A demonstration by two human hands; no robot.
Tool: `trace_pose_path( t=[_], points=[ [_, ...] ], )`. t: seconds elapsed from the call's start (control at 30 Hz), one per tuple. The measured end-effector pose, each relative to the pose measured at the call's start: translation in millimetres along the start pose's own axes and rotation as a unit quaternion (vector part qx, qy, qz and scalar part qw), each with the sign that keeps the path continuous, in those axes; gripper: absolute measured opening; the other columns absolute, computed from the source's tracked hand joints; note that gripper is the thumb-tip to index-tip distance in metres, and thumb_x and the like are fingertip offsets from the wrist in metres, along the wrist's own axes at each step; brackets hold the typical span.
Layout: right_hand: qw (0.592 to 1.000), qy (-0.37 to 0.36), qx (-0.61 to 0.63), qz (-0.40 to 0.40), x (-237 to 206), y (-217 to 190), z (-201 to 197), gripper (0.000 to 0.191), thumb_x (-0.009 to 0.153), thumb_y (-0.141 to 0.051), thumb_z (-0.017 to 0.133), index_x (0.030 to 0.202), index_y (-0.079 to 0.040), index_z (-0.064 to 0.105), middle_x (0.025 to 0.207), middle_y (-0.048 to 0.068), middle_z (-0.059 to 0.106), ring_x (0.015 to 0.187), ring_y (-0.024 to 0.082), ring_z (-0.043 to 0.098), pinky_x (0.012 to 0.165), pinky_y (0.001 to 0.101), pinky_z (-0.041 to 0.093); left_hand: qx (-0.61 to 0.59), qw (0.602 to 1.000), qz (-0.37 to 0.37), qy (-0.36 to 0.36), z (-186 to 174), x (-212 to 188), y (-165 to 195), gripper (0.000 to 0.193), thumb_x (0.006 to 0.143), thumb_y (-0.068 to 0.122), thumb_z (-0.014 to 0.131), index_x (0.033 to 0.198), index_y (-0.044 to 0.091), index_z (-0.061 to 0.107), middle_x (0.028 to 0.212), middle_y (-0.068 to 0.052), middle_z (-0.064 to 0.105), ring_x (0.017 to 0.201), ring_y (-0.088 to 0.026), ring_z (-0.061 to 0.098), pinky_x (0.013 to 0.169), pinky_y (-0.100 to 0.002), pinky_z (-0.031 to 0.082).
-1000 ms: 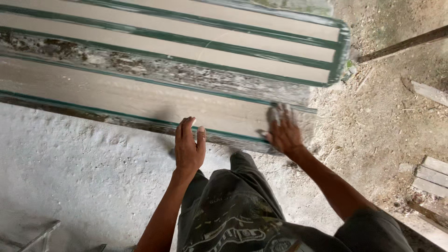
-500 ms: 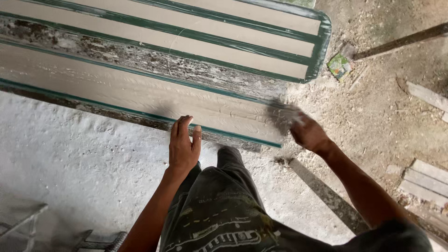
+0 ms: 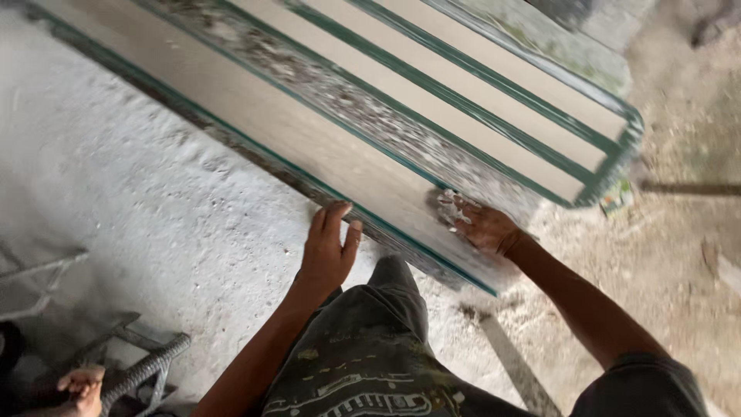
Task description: The person wipes a striped mold table with their hands, washes their hands in a bucket of water, dips bundles of white fibers into a bucket of liquid, and lays the wet fibers onto a wet plaster slab on the table. They smooth the slab surface by hand and scrape and clean the table edges with a small handheld tool.
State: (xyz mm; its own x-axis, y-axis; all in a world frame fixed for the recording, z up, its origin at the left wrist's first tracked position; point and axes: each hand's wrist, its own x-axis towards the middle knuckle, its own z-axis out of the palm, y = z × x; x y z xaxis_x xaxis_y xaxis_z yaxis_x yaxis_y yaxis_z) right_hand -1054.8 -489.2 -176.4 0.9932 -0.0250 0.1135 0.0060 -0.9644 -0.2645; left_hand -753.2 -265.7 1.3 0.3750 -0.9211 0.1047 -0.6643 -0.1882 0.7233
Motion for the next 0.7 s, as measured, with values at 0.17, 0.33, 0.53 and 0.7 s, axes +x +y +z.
trace_pose_path(
  t=[0.17,0.33,0.53,0.7],
  points=[
    [1.000,-0.004,-0.005,-0.010,129.2,7.1,-0.2,0.040,0.094,-0.027,0.065,0.129,-0.008,0.063,0.144,0.022,0.055,0.134,0.036,0.056,0.108,0.0441,0.052,0.012,0.999,-0.009,0.045,-38.9,15.3,-27.6,0.041,0.108,0.029,0.057,0.135,-0.001,0.056,0.132,-0.025,0.058,0.123,-0.042,0.058,0.099,-0.052,0.052],
    [0.999,-0.008,0.035,-0.009,281.0,20.2,4.5,0.041,0.096,-0.023,0.064,0.134,-0.006,0.060,0.155,0.025,0.047,0.138,0.037,0.055,0.098,0.0407,0.057,-0.015,0.994,-0.043,0.099,-95.2,41.4,-85.8,0.041,0.110,0.030,0.054,0.136,0.000,0.054,0.134,-0.025,0.057,0.125,-0.042,0.057,0.102,-0.052,0.051],
    [1.000,-0.004,0.027,0.000,490.8,32.1,22.4,0.045,0.095,-0.023,0.063,0.138,-0.008,0.058,0.157,0.023,0.045,0.136,0.037,0.054,0.094,0.0445,0.059,-0.023,0.983,-0.117,0.142,-171.2,81.5,-205.7,0.043,0.107,0.031,0.056,0.137,0.000,0.054,0.136,-0.025,0.056,0.126,-0.044,0.055,0.102,-0.053,0.048],
    [0.999,-0.023,0.032,0.020,678.4,37.4,31.0,0.048,0.098,-0.023,0.061,0.143,-0.008,0.057,0.152,0.019,0.048,0.136,0.038,0.053,0.094,0.0482,0.059,-0.055,0.972,-0.136,0.184,-261.5,138.2,-320.6,0.041,0.108,0.032,0.056,0.135,0.001,0.055,0.134,-0.024,0.058,0.126,-0.044,0.056,0.103,-0.053,0.049]
  ],
)
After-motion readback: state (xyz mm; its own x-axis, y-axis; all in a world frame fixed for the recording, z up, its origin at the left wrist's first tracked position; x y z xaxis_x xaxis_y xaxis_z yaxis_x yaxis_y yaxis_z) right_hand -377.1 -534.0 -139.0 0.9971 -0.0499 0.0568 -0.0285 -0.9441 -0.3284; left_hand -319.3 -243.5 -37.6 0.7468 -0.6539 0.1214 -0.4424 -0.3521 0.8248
